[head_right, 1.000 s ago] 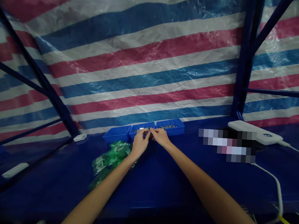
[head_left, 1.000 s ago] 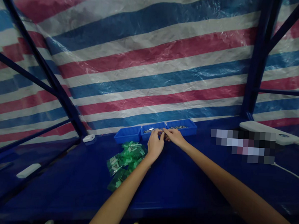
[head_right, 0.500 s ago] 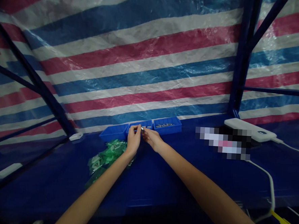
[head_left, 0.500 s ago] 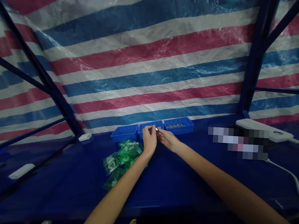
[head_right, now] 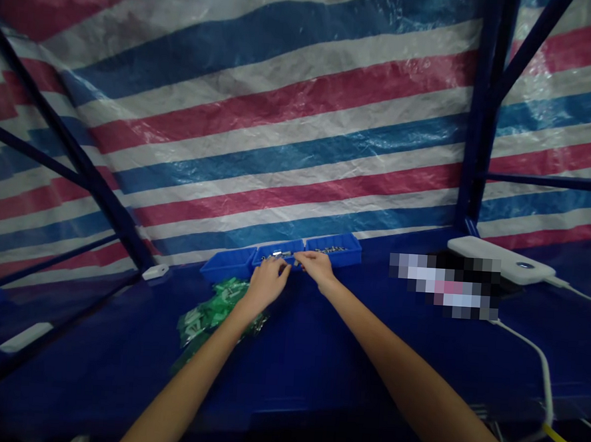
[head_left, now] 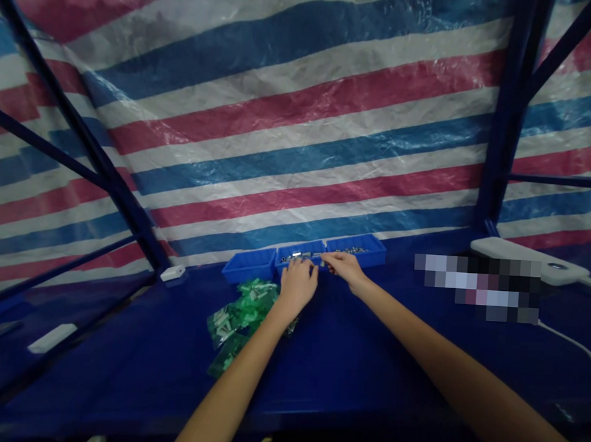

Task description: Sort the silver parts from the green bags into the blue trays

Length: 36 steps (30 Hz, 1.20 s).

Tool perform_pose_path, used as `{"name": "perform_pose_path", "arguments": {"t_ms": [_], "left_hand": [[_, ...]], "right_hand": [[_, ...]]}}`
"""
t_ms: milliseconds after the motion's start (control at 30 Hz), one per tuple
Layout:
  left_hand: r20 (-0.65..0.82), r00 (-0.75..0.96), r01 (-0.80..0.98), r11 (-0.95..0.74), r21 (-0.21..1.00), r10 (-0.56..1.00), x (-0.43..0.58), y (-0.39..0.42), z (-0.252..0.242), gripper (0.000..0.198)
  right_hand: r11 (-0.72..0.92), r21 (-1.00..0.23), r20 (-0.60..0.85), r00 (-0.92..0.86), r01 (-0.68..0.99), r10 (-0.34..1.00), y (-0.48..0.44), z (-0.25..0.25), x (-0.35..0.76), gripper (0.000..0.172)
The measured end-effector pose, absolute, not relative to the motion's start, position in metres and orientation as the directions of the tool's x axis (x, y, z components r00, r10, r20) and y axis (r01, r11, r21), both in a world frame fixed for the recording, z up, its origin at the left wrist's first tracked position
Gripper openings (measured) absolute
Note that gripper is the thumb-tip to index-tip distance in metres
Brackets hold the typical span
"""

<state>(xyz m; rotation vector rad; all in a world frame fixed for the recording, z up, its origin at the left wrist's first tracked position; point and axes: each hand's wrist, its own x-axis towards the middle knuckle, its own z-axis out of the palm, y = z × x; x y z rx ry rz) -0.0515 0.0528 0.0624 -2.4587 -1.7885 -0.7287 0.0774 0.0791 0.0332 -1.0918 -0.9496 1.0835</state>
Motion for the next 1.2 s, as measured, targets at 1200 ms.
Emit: {"name": "perform_pose_path", "arguments": {"t_ms": [1200], "left_hand": [[0.261, 0.412, 0.559, -0.468, 0.684, 0.873, -0.12, 0.085, 0.089, 0.026]], "right_hand": [[0.158, -0.987, 0.155, -0.261, -0.011, 0.953, 0.057, 0.031, 0.048, 0.021]]}}
